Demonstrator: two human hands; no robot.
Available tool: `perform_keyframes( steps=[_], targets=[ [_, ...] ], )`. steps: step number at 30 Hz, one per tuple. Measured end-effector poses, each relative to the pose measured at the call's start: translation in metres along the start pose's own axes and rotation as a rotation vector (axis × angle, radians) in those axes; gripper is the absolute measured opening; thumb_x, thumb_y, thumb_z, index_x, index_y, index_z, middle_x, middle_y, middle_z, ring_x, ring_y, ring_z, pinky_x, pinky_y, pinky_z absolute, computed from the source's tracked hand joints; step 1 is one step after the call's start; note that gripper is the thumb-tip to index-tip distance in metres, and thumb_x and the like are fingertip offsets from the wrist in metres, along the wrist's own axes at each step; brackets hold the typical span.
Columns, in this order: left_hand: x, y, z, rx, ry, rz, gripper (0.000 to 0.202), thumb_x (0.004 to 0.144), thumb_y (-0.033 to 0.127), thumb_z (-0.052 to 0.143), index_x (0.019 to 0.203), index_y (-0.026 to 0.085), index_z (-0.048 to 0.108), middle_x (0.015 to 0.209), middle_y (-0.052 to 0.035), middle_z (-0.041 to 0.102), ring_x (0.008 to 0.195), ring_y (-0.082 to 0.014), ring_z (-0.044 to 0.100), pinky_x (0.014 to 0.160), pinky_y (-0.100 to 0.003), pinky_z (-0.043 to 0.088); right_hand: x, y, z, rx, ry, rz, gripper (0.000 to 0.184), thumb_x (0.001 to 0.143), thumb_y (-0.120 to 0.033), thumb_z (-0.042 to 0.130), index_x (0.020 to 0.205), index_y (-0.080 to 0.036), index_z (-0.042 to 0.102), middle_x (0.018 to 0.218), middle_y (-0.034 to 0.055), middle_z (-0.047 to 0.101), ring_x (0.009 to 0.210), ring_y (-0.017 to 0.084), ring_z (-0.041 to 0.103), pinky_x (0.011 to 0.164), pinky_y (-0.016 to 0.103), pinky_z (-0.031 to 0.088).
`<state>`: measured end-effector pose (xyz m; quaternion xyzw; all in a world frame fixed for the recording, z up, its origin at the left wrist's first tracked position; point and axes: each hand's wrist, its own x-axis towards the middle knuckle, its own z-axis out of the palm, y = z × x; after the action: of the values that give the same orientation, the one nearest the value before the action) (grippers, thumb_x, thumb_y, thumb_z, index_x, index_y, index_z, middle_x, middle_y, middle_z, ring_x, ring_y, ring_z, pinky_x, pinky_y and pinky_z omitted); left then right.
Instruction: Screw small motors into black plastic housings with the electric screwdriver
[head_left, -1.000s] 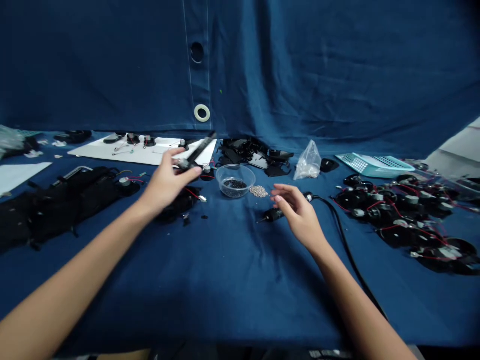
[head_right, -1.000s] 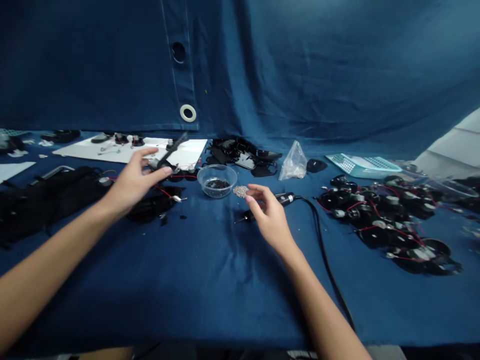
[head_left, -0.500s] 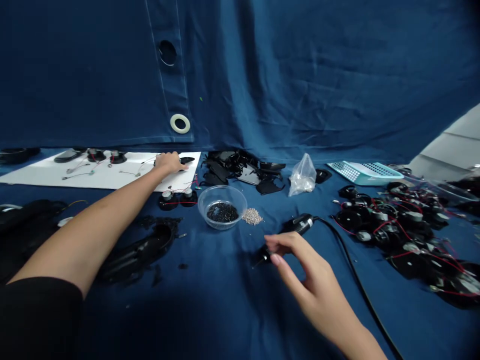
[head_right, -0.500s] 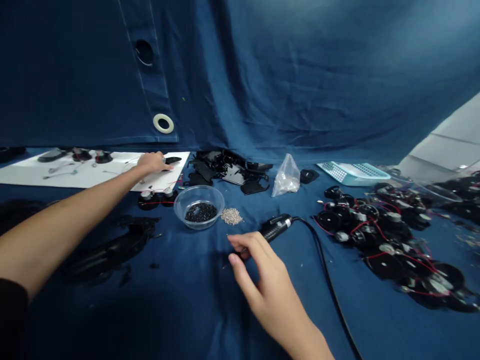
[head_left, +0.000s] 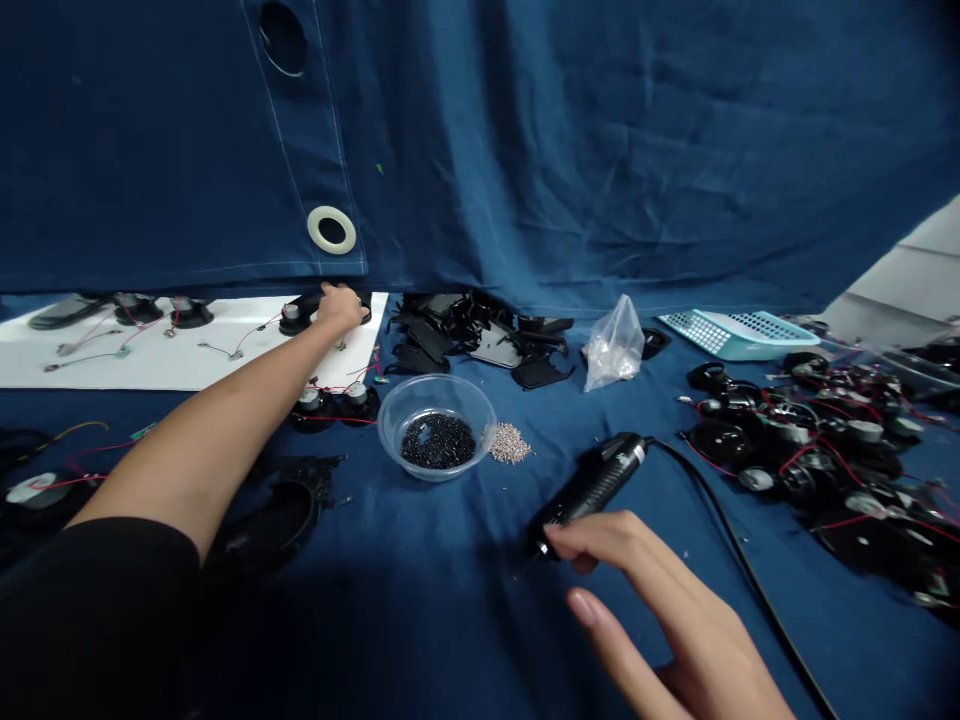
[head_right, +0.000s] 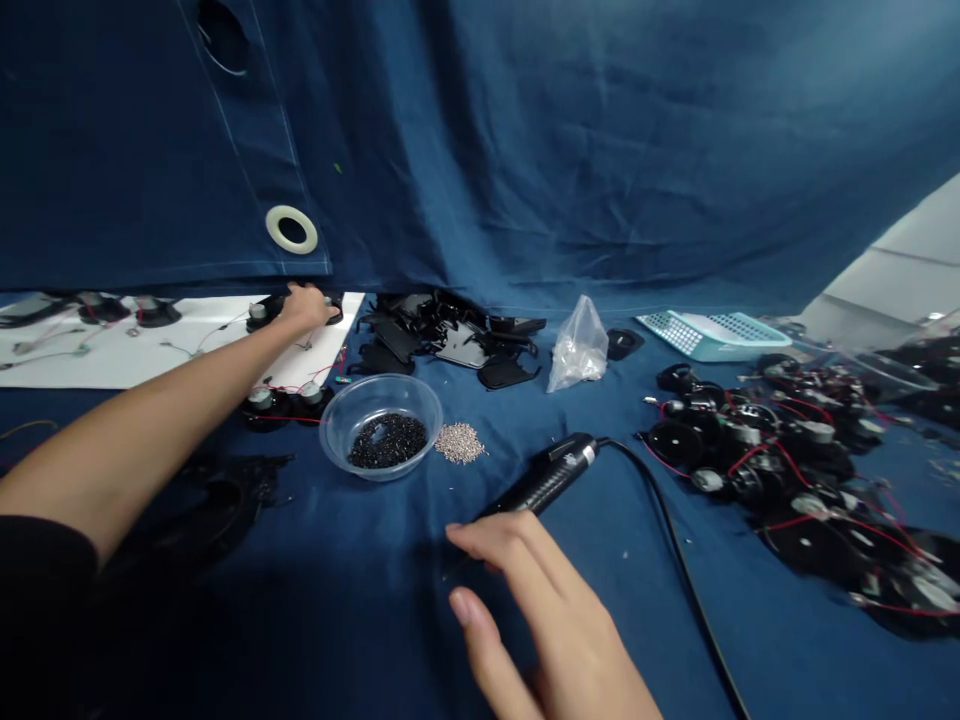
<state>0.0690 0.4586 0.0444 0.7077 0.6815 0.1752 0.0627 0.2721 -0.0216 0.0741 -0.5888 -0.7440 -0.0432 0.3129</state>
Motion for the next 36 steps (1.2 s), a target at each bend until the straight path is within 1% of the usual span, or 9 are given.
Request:
perform_keyframes(
  steps=[3, 11, 18, 22, 26, 29, 32, 34, 36],
  targets=[
    [0.005, -0.002, 0.000, 0.054, 0.087, -0.050, 0.051, 0.091, 0.043, 0.060, 0.130, 0.012, 0.048, 0.138, -0.0164, 0.046, 0.114, -0.0258, 0.055, 0.094, -0.043, 0.047, 0.001, -0.001, -0.001, -0.002, 0.004, -0.009, 0.024, 0.096, -0.028, 0.051, 0.120, -0.032, 0.052, 0.109, -0.0029, 0.066, 0.104, 0.007, 0.066, 0.087, 0.011, 0.054],
    [0.008, -0.003, 0.000, 0.143, 0.113, 0.029, 0.062, 0.084, 0.051, 0.064, 0.126, 0.008, 0.051, 0.124, -0.0265, 0.056, 0.112, -0.0388, 0.058, 0.087, -0.046, 0.046, 0.000, -0.001, -0.001, 0.025, -0.055, 0.038, 0.028, 0.096, -0.026, 0.052, 0.122, -0.034, 0.050, 0.112, -0.0025, 0.064, 0.106, 0.008, 0.064, 0.090, 0.015, 0.054],
    [-0.032, 0.001, -0.039, 0.172, -0.030, 0.076, 0.055, 0.083, 0.056, 0.058, 0.110, 0.008, 0.064, 0.123, -0.0260, 0.060, 0.114, -0.0422, 0.057, 0.091, -0.050, 0.044, 0.000, 0.000, -0.001, 0.239, -0.163, 0.106, 0.026, 0.097, -0.022, 0.051, 0.122, -0.031, 0.050, 0.114, -0.0011, 0.061, 0.106, 0.009, 0.060, 0.091, 0.021, 0.051],
    [-0.097, 0.002, -0.076, 0.027, -0.036, 0.141, 0.046, 0.083, 0.052, 0.057, 0.109, 0.015, 0.068, 0.113, -0.0175, 0.068, 0.108, -0.0369, 0.061, 0.086, -0.042, 0.047, 0.000, 0.000, 0.002, 0.302, -0.159, 0.127, 0.018, 0.099, -0.025, 0.048, 0.115, -0.025, 0.056, 0.109, 0.0010, 0.062, 0.102, 0.010, 0.059, 0.090, 0.025, 0.050],
    [-0.200, -0.004, -0.104, -0.084, 0.065, 0.250, 0.038, 0.089, 0.048, 0.047, 0.109, 0.023, 0.067, 0.107, -0.0069, 0.071, 0.097, -0.0285, 0.064, 0.082, -0.036, 0.047, -0.001, 0.020, -0.013, 0.147, -0.074, 0.180, 0.018, 0.098, -0.030, 0.047, 0.108, -0.021, 0.060, 0.105, 0.0038, 0.064, 0.097, 0.015, 0.061, 0.088, 0.031, 0.049],
    [-0.283, -0.017, -0.111, -0.217, 0.076, 0.400, 0.033, 0.093, 0.047, 0.045, 0.103, 0.024, 0.067, 0.102, -0.0022, 0.071, 0.091, -0.0234, 0.065, 0.081, -0.033, 0.047, 0.004, 0.073, -0.040, -0.074, -0.033, 0.288, 0.021, 0.097, -0.034, 0.050, 0.105, -0.020, 0.063, 0.104, 0.0049, 0.067, 0.095, 0.017, 0.063, 0.086, 0.030, 0.048],
    [-0.353, -0.035, -0.102, -0.253, 0.056, 0.511, 0.029, 0.095, 0.044, 0.045, 0.102, 0.024, 0.066, 0.106, -0.0011, 0.069, 0.097, -0.0214, 0.063, 0.084, -0.031, 0.046, 0.016, 0.149, -0.066, -0.502, -0.143, 0.580, 0.032, 0.098, -0.036, 0.045, 0.118, -0.014, 0.058, 0.115, 0.0131, 0.066, 0.103, 0.020, 0.063, 0.087, 0.030, 0.046],
    [-0.385, -0.047, -0.088, -0.247, 0.040, 0.573, 0.028, 0.097, 0.041, 0.044, 0.105, 0.023, 0.064, 0.107, -0.0018, 0.068, 0.099, -0.0201, 0.063, 0.088, -0.032, 0.046, 0.024, 0.192, -0.077, -0.584, -0.204, 0.661, 0.045, 0.097, -0.038, 0.049, 0.126, -0.004, 0.053, 0.123, 0.0263, 0.058, 0.112, 0.030, 0.059, 0.087, 0.037, 0.045],
    [-0.405, -0.058, -0.072, -0.222, 0.056, 0.635, 0.028, 0.098, 0.037, 0.042, 0.104, 0.021, 0.063, 0.105, -0.0035, 0.067, 0.099, -0.0202, 0.062, 0.090, -0.033, 0.045, 0.031, 0.222, -0.082, -0.612, -0.311, 0.708, 0.044, 0.093, -0.038, 0.056, 0.119, -0.002, 0.058, 0.116, 0.0279, 0.061, 0.106, 0.032, 0.061, 0.083, 0.040, 0.046]
  ],
)
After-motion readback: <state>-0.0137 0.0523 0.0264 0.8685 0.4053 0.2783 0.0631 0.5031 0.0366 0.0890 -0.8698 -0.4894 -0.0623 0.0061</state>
